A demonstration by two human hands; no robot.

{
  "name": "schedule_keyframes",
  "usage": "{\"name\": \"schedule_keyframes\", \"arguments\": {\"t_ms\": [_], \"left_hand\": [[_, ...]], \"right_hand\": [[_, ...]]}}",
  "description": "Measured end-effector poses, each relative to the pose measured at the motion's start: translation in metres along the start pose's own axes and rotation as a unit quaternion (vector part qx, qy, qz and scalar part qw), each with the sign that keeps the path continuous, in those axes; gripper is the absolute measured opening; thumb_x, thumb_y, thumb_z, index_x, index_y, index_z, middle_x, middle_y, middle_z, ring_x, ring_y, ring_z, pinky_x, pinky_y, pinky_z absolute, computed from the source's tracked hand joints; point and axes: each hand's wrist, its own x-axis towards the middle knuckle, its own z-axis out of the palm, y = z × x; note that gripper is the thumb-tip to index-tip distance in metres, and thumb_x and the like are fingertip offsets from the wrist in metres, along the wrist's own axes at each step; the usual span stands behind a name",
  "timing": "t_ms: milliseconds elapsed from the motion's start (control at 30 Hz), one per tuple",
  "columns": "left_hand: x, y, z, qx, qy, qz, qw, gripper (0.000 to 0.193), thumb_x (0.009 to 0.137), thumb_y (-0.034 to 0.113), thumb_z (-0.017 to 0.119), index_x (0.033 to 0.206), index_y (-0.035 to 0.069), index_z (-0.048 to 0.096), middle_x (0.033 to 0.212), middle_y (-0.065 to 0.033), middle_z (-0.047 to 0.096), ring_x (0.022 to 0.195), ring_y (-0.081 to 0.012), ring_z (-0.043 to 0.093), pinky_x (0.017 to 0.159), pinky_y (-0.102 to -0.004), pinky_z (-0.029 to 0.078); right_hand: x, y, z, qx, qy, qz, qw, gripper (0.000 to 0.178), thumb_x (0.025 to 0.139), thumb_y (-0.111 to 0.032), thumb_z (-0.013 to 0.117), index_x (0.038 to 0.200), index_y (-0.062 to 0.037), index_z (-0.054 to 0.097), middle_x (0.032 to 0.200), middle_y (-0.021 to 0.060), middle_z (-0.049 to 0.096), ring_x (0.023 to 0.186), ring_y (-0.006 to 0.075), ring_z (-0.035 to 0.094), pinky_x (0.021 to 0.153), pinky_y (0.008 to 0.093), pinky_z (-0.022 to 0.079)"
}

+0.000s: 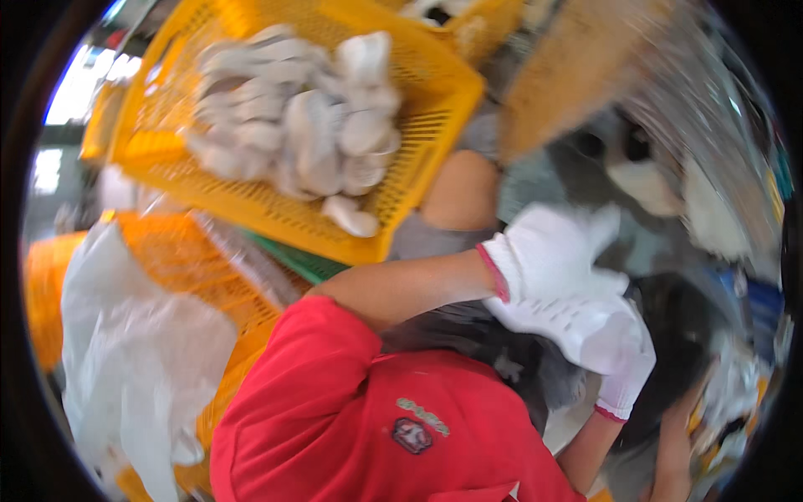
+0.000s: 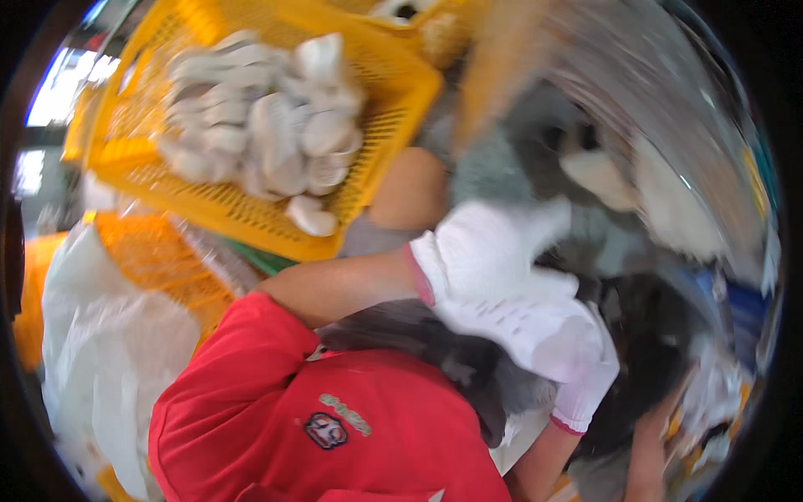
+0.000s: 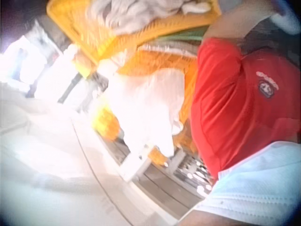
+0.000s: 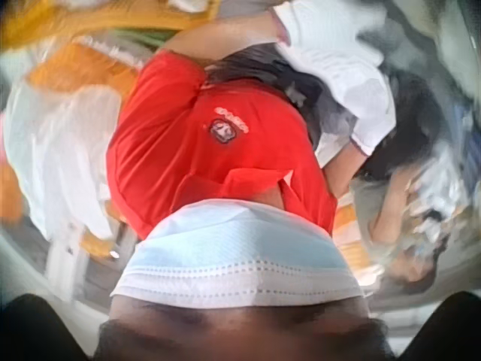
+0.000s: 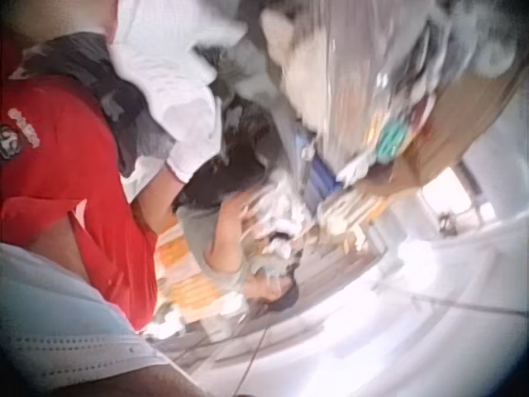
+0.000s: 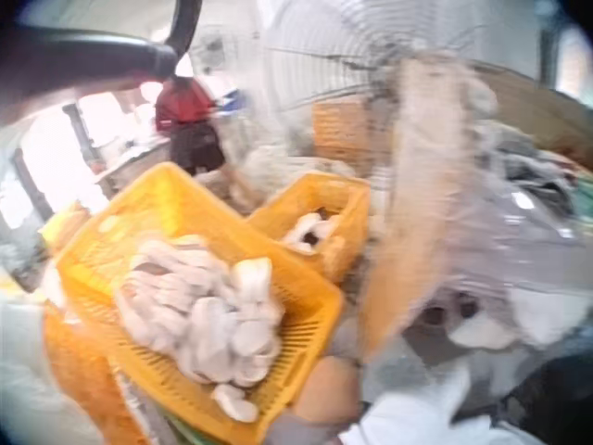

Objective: The person repeatedly picks up white slipper-like items from a yellow basket, wipes them with a cloth, and places them back into the basket. The task continues in a repetitive cycle without visible final placement elsewhere.

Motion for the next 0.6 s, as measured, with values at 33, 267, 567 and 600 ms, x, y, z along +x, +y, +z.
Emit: {"name": "schedule_keyframes", "arguments": {"t_ms": [33, 267, 567, 600], "left_hand": [[0.010, -0.002, 0.026, -0.023, 0.033, -0.052, 0.998, 0.060, 0.095, 0.044, 0.082, 0.131, -0.001, 0.067, 0.117, -0.0210, 0.075, 0.108, -0.0370, 0.074, 0.097, -0.0466, 0.059], [0.055, 0.023, 0.149, -0.685, -0.018, -0.445, 0.576, 0.037, 0.109, 0.027, 0.072, 0.137, 0.002, 0.068, 0.118, -0.0101, 0.077, 0.102, -0.0209, 0.077, 0.092, -0.0355, 0.063], [0.156, -0.058, 0.153, -0.364, -0.114, -0.444, 0.811, 0.057, 0.115, 0.050, 0.059, 0.151, 0.006, 0.065, 0.148, -0.0122, 0.069, 0.136, -0.0251, 0.064, 0.116, -0.0398, 0.050], [0.151, -0.066, 0.133, -0.207, -0.187, -0.408, 0.869, 0.058, 0.115, 0.051, 0.059, 0.153, 0.007, 0.064, 0.150, -0.0116, 0.067, 0.139, -0.0240, 0.062, 0.119, -0.0381, 0.047]], "right_hand": [[-0.007, 0.001, -0.011, 0.020, 0.100, 0.020, 0.995, 0.043, 0.115, -0.013, 0.056, 0.148, 0.0140, 0.065, 0.148, 0.0199, 0.071, 0.130, 0.0258, 0.070, 0.112, 0.0386, 0.057], [-0.044, -0.010, 0.022, 0.007, 0.190, 0.072, 0.979, 0.073, 0.101, -0.010, 0.078, 0.166, 0.0015, 0.047, 0.161, 0.0139, 0.059, 0.147, 0.0269, 0.057, 0.124, 0.0380, 0.043], [0.122, -0.008, 0.007, 0.115, 0.145, -0.114, 0.976, 0.041, 0.105, -0.005, 0.060, 0.145, 0.0040, 0.067, 0.131, 0.0206, 0.076, 0.120, 0.0235, 0.076, 0.099, 0.0394, 0.064], [0.142, -0.007, 0.003, -0.014, 0.123, -0.095, 0.988, 0.036, 0.104, -0.010, 0.061, 0.136, 0.0035, 0.070, 0.131, 0.0234, 0.075, 0.114, 0.0318, 0.076, 0.097, 0.0438, 0.063]]}}
